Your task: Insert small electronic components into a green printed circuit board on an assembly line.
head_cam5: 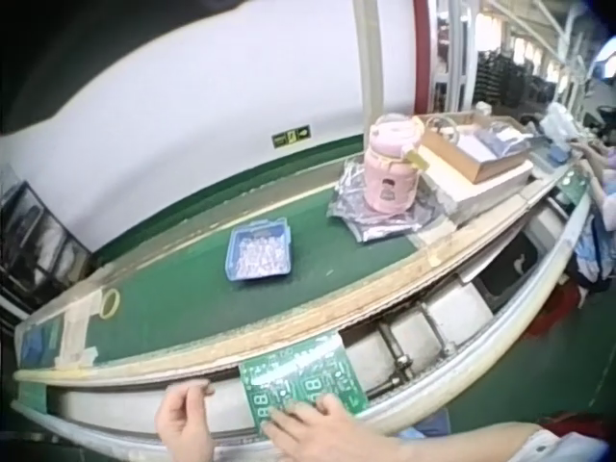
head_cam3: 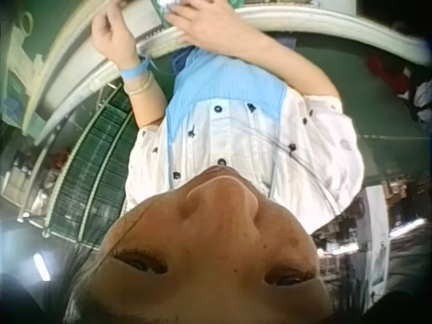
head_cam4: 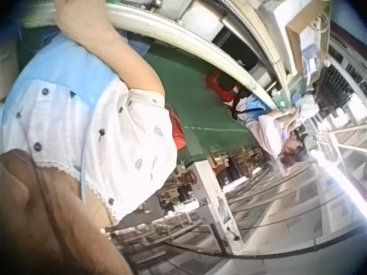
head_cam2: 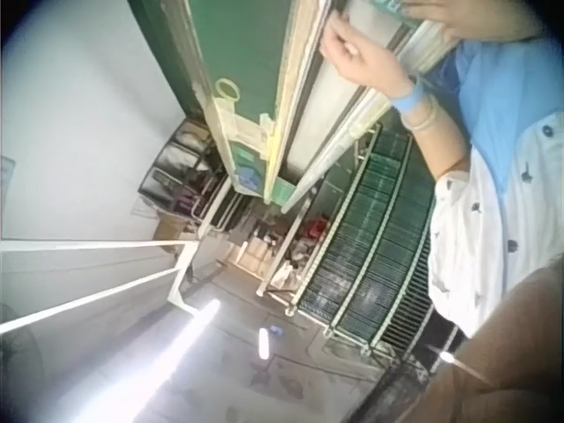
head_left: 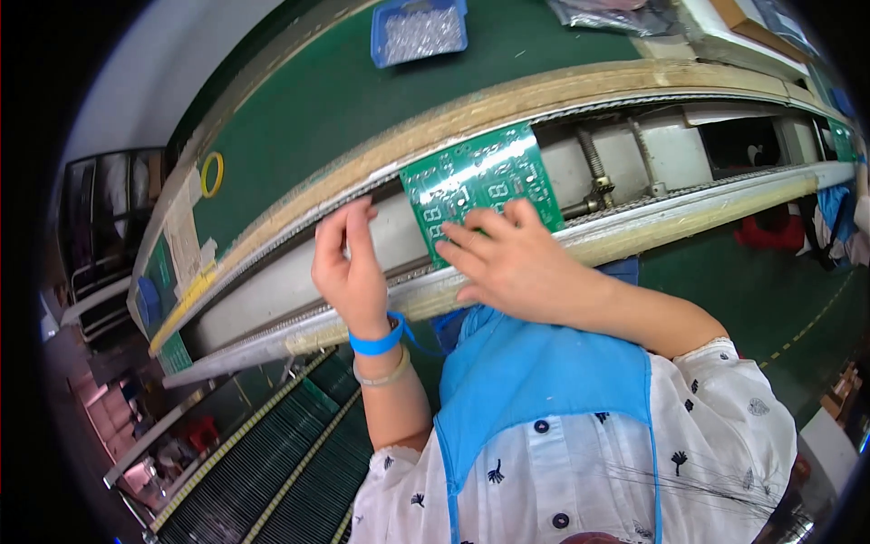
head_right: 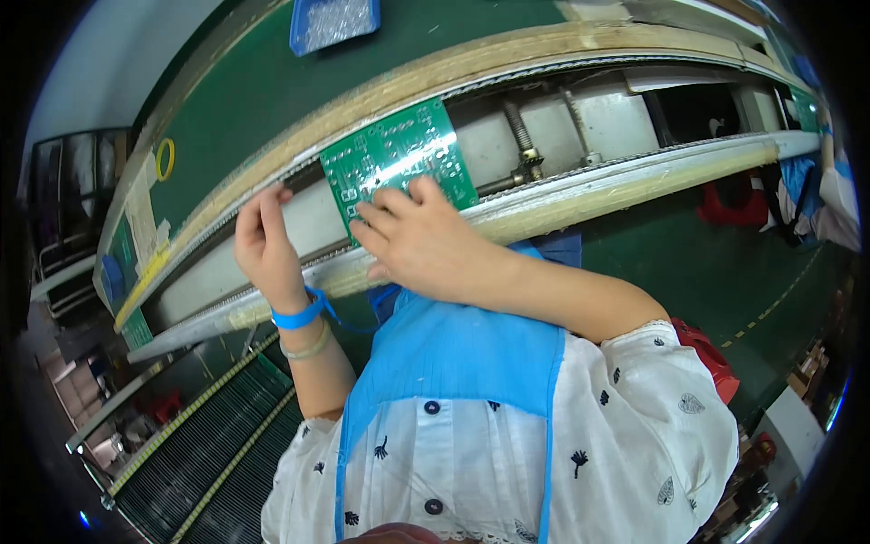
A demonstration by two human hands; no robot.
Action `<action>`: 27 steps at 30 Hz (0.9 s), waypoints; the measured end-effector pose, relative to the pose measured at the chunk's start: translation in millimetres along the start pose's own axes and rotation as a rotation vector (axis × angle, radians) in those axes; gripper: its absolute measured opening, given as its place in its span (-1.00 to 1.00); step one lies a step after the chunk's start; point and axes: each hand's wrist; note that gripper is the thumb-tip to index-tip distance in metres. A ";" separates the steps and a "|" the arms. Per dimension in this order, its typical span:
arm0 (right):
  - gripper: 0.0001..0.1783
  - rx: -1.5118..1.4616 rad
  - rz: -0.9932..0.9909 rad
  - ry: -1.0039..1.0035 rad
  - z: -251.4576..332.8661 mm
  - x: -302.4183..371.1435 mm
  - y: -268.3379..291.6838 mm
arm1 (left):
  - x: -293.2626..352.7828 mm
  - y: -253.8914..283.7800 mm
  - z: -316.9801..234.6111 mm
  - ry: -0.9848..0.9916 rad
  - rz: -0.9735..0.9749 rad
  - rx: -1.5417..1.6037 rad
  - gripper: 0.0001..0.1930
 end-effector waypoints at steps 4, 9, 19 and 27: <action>-0.27 0.079 0.037 -0.026 3.8 9.3 0.2 | 18.4 11.1 11.1 0.059 0.021 -0.036 -0.85; -0.27 0.246 -0.006 -0.111 -5.8 32.6 17.4 | 29.8 16.0 22.3 0.125 0.055 -0.025 -0.81; -0.43 0.400 -0.214 -0.459 -42.6 93.4 64.9 | 33.5 12.7 32.4 0.065 0.101 -0.054 -0.80; -0.51 0.664 -0.357 -0.679 -95.5 131.8 109.9 | 34.1 12.2 31.2 0.065 0.097 -0.084 -0.80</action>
Point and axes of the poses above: each hand's wrist, its own x-axis away from the middle knuckle, its own y-axis out of the back of the hand, z = x × y, and after that the axes turned 9 degrees about -x, right-handed
